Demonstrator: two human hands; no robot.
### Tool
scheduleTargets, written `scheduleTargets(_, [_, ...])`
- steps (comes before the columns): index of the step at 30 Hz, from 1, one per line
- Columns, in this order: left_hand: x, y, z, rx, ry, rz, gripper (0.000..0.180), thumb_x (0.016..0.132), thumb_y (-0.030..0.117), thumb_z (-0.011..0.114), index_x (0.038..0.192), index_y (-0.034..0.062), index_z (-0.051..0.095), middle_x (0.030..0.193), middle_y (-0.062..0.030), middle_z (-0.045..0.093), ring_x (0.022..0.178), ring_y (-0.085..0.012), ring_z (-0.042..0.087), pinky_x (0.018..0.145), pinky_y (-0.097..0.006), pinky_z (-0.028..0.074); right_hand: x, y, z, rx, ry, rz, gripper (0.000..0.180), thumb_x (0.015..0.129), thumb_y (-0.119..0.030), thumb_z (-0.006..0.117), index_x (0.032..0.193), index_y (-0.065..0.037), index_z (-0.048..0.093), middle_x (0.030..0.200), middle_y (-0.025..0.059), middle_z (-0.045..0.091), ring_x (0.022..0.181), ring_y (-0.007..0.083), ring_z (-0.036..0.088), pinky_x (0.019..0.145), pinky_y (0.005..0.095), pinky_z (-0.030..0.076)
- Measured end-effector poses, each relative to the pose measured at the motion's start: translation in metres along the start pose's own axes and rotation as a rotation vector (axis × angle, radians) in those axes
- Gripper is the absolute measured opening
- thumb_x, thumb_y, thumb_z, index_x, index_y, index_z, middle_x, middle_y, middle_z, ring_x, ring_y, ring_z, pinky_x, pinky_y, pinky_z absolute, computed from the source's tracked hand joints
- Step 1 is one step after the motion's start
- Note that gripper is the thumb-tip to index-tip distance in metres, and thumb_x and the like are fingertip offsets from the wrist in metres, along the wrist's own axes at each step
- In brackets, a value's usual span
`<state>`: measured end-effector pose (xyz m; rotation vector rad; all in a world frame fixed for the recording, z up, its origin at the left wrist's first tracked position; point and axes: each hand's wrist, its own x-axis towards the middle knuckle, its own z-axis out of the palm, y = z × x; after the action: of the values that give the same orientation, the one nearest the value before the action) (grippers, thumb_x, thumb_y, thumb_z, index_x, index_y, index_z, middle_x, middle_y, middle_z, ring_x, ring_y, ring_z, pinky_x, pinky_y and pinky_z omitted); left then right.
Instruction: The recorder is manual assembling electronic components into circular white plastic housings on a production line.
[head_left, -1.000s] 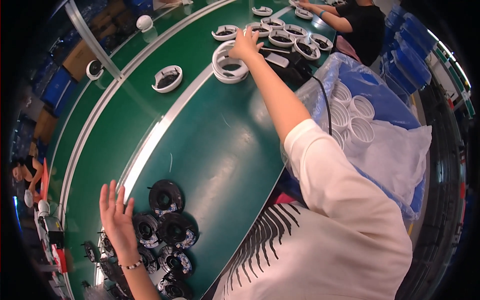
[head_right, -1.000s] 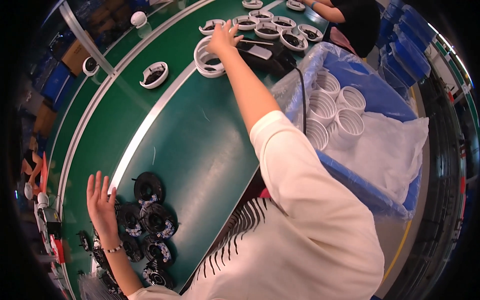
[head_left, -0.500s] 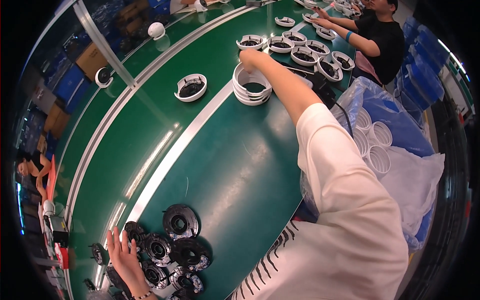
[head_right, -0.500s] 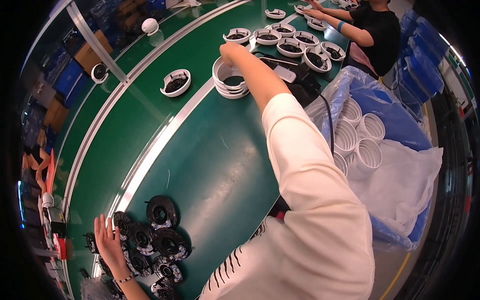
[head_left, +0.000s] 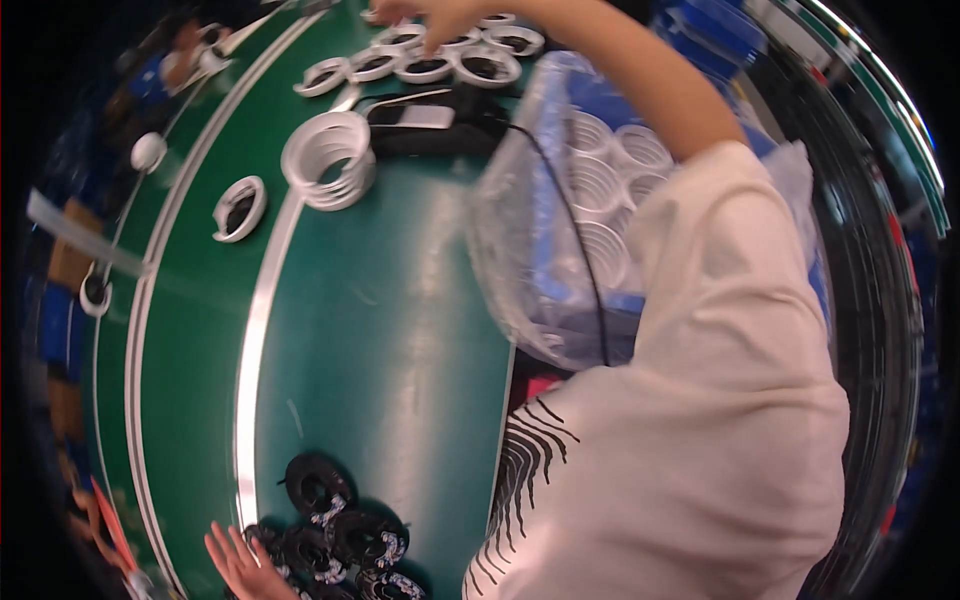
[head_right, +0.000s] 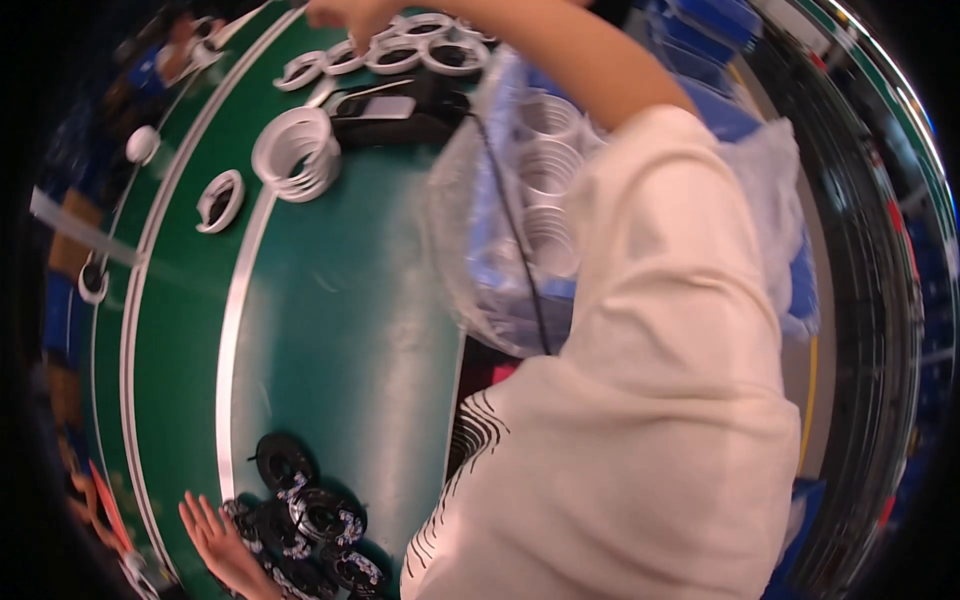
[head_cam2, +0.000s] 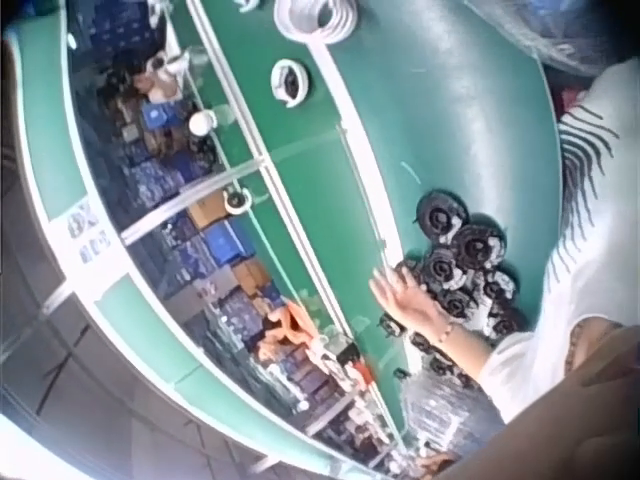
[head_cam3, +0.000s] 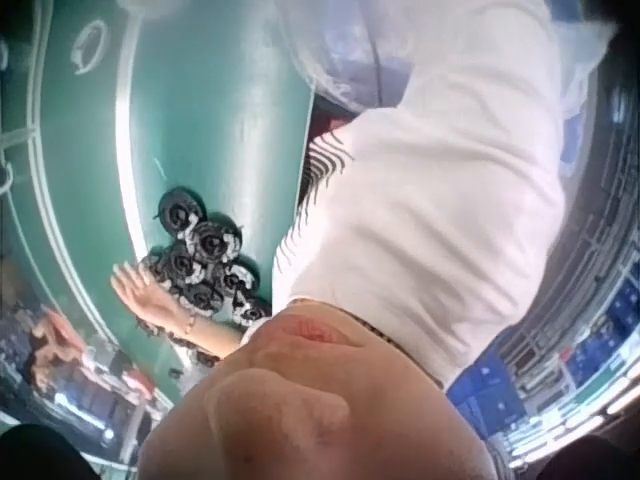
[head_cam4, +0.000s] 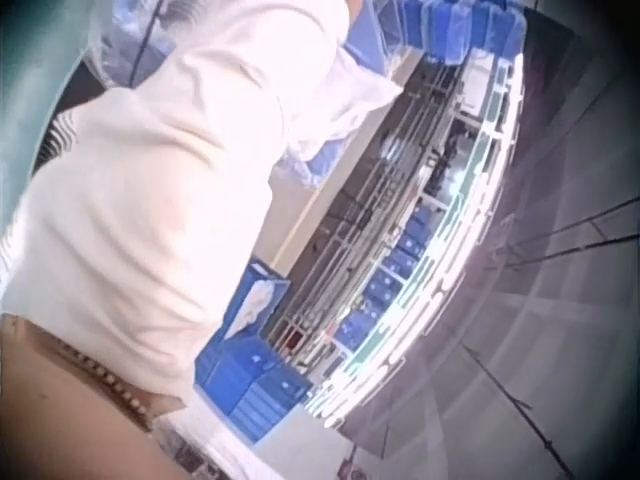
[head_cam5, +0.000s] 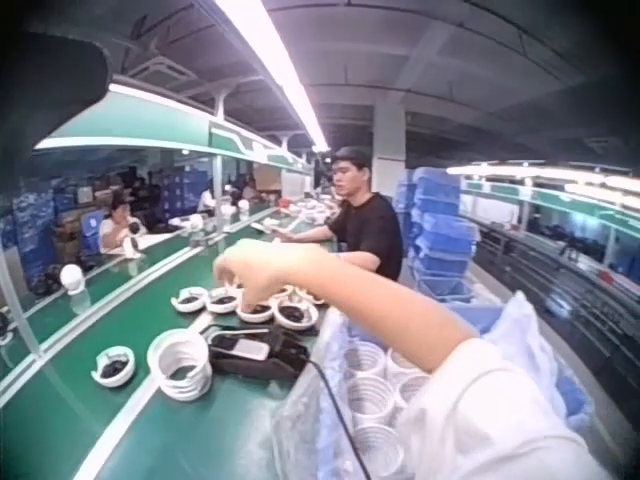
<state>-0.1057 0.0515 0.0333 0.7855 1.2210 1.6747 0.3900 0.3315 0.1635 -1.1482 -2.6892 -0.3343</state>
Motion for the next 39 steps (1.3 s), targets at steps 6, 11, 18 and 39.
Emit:
scheduleTargets(6, [-0.003,0.003,0.073,0.159,-0.065,-0.006,0.048,0.083,0.014,0.04,0.125,-0.0042,0.025,0.131,-0.0237,0.022,0.119,-0.0361,0.025,0.097,-0.046,0.023,-0.233,-0.032,0.013,0.144,-0.675,0.759,0.044,0.054,-0.015,0.075,0.09,0.002,0.056,0.088,0.0138,0.059,0.081,0.0258,0.057,0.07,0.0307,0.046])
scheduleTargets(11, [0.022,-0.022,0.091,-0.043,-0.26,-0.107,0.047,0.087,0.017,0.034,0.129,0.003,0.02,0.136,-0.0106,0.019,0.124,-0.022,0.021,0.098,-0.032,0.025,-0.36,-0.044,0.125,0.1,-0.599,0.702,0.052,0.053,-0.031,0.075,0.087,0.003,0.057,0.084,0.0176,0.058,0.078,0.0308,0.056,0.069,0.0358,0.045])
scheduleTargets(18, [0.011,-0.019,0.089,0.044,-0.329,-0.059,0.046,0.086,0.014,0.035,0.129,0.0039,0.021,0.134,-0.0103,0.022,0.122,-0.0214,0.026,0.094,-0.03,0.032,-0.332,-0.063,0.157,0.286,-0.822,0.952,0.043,0.053,-0.032,0.072,0.076,0.002,0.059,0.077,0.0202,0.059,0.078,0.0334,0.056,0.069,0.0385,0.045])
scheduleTargets(39, [-0.017,-0.015,0.027,0.073,-0.157,0.085,0.048,0.083,0.015,0.039,0.127,0.0009,0.024,0.13,-0.0159,0.027,0.111,-0.0225,0.039,0.084,-0.03,0.039,-0.126,-0.223,0.038,1.378,1.21,0.598,0.031,0.065,-0.005,0.067,0.092,0.001,0.052,0.067,0.0063,0.057,0.057,0.0129,0.057,0.053,0.024,0.048])
